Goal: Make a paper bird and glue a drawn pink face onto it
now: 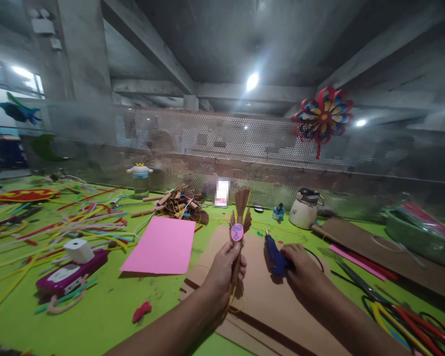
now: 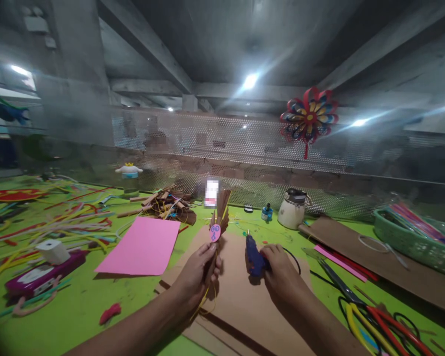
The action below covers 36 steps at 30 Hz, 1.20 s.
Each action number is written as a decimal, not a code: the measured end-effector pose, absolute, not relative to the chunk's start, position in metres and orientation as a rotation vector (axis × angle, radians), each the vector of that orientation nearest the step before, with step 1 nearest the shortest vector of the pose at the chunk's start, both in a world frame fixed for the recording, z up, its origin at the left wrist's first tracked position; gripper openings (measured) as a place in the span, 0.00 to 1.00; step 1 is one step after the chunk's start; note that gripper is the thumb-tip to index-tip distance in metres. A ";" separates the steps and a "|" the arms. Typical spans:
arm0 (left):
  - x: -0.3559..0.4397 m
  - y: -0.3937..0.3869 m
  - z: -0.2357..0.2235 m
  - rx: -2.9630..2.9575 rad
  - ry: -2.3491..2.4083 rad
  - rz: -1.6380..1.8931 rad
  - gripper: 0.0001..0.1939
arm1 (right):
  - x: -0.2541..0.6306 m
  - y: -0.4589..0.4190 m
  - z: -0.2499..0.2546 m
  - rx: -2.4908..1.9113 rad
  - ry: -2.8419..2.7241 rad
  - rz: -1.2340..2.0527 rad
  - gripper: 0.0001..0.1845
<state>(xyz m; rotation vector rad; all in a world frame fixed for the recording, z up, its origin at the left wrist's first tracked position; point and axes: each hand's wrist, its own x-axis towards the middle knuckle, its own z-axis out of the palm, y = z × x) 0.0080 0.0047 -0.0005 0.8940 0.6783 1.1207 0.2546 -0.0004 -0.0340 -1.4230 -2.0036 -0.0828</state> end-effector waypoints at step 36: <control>0.018 -0.018 0.009 0.782 0.599 0.957 0.13 | 0.239 -0.065 0.028 -1.101 -1.649 1.043 0.20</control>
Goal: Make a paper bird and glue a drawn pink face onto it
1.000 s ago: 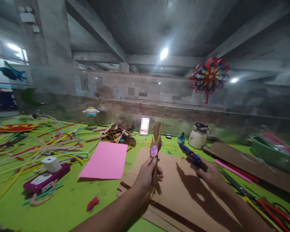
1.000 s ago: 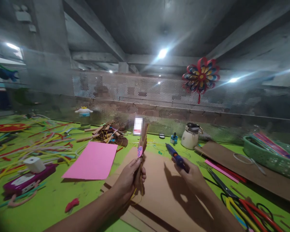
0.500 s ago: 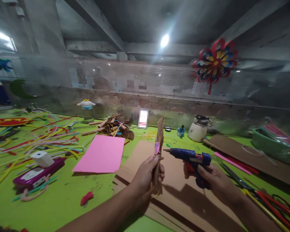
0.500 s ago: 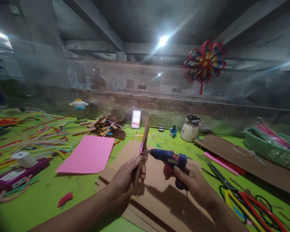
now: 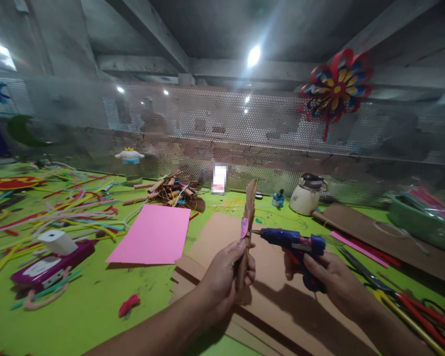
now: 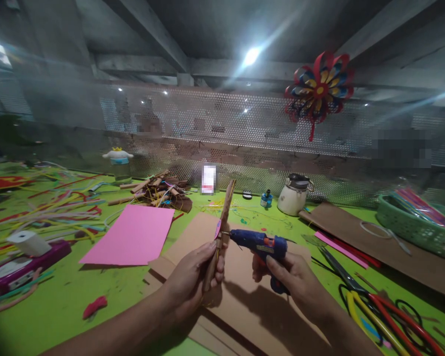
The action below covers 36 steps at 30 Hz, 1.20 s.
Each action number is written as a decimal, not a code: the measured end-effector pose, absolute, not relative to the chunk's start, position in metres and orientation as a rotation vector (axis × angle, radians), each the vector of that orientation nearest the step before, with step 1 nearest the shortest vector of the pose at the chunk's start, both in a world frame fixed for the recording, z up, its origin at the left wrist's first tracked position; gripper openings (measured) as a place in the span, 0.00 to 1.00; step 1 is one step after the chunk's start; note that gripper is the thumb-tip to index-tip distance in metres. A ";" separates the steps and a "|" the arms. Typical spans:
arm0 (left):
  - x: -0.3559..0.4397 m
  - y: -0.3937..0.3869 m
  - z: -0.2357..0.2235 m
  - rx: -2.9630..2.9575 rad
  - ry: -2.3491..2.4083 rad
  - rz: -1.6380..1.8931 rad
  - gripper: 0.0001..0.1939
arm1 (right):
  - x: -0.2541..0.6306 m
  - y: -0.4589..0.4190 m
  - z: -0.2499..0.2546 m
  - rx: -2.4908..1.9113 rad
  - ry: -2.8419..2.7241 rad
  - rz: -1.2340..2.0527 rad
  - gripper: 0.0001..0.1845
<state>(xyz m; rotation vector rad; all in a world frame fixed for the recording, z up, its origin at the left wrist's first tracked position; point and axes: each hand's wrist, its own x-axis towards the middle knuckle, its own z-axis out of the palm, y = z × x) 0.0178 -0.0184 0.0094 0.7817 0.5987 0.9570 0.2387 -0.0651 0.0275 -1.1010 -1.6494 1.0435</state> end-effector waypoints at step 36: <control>0.017 -0.023 0.013 0.774 0.591 0.954 0.13 | 0.239 -0.067 0.020 -1.099 -1.625 1.001 0.20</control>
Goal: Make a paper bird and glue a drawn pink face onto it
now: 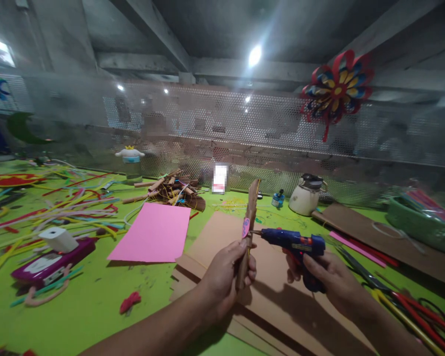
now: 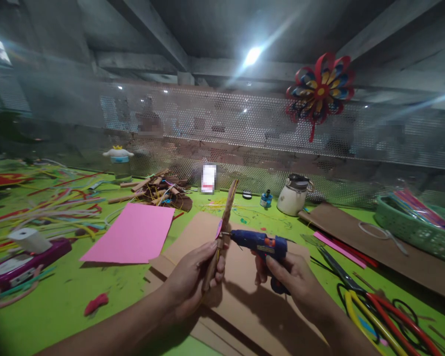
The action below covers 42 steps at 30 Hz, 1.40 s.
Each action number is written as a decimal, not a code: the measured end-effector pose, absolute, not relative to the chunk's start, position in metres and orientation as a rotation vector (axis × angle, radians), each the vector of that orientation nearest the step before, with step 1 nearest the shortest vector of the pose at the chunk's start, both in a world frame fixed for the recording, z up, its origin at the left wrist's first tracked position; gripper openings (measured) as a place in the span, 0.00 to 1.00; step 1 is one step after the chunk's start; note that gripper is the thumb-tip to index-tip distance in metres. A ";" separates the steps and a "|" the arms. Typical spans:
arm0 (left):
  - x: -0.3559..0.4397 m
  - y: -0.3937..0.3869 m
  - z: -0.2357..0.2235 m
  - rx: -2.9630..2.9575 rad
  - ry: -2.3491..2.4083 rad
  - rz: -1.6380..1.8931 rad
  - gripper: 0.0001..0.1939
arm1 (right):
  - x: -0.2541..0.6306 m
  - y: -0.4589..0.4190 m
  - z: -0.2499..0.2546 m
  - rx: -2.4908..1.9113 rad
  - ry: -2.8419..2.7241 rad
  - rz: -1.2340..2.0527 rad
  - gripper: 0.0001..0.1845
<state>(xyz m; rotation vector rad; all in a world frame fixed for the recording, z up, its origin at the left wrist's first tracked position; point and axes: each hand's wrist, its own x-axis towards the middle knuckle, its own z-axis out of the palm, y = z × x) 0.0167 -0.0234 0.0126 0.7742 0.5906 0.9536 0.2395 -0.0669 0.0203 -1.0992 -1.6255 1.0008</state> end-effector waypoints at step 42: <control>0.015 -0.024 0.024 0.710 0.668 0.913 0.11 | 0.233 -0.067 0.019 -1.037 -1.520 1.030 0.21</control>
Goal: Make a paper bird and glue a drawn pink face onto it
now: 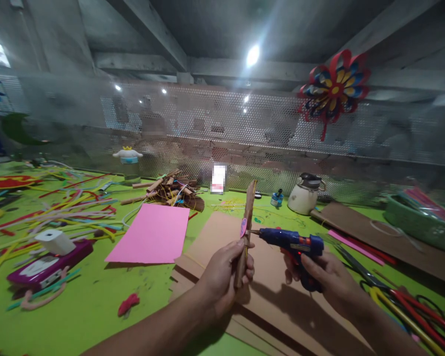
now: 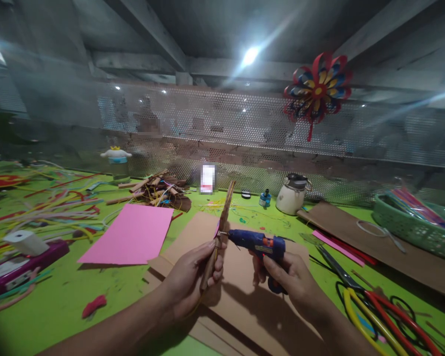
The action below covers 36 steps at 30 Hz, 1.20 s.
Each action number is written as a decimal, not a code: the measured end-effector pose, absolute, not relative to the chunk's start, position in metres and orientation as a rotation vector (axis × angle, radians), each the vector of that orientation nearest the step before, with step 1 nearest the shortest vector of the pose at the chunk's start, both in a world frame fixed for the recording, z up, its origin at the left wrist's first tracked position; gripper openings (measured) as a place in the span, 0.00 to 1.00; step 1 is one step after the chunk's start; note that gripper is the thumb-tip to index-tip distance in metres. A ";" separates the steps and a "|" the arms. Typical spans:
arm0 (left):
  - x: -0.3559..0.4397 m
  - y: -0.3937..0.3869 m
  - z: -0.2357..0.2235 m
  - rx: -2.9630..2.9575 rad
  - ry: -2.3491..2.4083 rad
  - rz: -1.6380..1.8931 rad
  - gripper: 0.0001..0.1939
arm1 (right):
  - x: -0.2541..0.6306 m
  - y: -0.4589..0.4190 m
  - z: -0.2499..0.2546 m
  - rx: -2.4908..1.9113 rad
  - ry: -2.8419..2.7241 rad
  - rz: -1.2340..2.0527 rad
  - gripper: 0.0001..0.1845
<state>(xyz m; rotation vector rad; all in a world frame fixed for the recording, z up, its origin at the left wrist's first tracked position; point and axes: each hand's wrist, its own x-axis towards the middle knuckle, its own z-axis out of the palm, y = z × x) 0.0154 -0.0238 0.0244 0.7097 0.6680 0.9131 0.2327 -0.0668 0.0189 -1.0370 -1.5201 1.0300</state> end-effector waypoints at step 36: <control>0.014 -0.017 0.018 0.678 0.680 0.974 0.09 | 0.251 -0.012 -0.032 -1.342 -1.965 0.097 0.20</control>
